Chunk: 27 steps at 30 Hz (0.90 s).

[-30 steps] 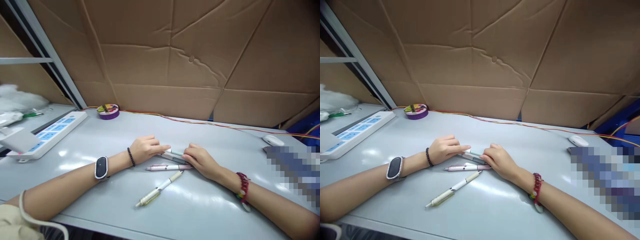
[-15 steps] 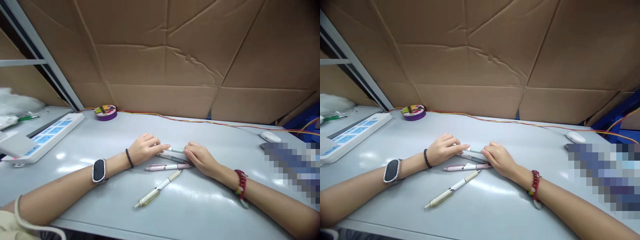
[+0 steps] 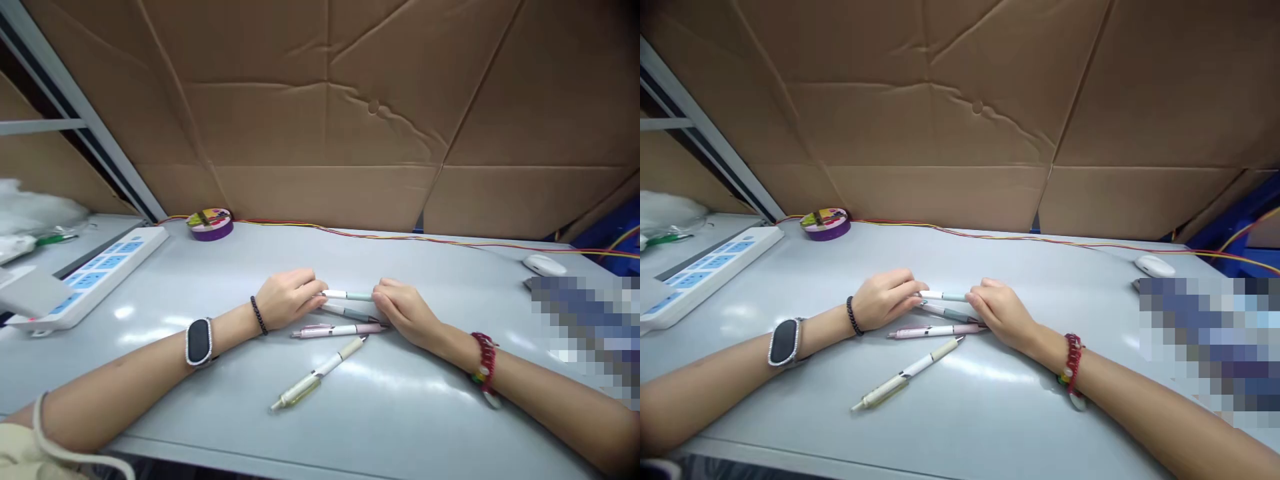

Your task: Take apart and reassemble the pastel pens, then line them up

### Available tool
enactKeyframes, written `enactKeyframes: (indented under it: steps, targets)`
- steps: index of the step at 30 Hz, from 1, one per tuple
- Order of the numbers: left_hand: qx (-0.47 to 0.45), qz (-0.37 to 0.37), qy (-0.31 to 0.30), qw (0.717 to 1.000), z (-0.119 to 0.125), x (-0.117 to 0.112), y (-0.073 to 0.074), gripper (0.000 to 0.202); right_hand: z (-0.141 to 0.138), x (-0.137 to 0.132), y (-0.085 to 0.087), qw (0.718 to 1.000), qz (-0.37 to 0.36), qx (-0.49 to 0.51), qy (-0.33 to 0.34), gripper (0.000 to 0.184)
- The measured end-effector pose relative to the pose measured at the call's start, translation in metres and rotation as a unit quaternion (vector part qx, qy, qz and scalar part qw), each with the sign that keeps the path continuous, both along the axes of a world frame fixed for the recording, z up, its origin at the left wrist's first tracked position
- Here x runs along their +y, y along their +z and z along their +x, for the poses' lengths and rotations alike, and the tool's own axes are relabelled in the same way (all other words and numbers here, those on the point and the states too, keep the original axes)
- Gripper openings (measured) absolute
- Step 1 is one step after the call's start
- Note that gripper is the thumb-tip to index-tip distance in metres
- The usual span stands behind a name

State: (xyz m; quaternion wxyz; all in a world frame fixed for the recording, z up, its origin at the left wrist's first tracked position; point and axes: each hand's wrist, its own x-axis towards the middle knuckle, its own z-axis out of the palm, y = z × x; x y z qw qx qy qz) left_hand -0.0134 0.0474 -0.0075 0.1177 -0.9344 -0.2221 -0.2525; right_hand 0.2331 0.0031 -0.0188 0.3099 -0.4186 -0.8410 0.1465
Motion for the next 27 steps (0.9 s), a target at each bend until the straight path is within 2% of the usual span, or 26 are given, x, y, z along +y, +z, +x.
enactKeyframes:
  steps: [6,13,19,24,27]
  targets:
    - [0.004,-0.007,0.012,1.000,0.0023,0.0031,-0.0027,0.033,-0.0017,0.0011,0.0007,1.000,-0.011,-0.022,0.001,0.043]
    - [0.002,-0.017,-0.004,1.000,0.0006,0.0021,-0.0020,0.040,-0.0026,-0.0004,0.0028,0.999,-0.039,-0.030,-0.013,0.043]
    - [-0.038,-0.016,0.021,0.999,0.0030,0.0024,-0.0014,0.027,-0.0013,-0.0005,-0.0003,0.999,-0.042,-0.023,-0.018,0.042]
    - [-0.042,-0.028,-0.024,0.998,0.0028,0.0036,-0.0021,0.017,-0.0016,-0.0005,0.0007,0.998,-0.048,-0.021,-0.025,0.043]
    - [-0.031,-0.037,-0.025,0.999,0.0012,0.0049,-0.0041,0.015,-0.0023,-0.0004,0.0028,0.998,-0.041,-0.016,-0.035,0.043]
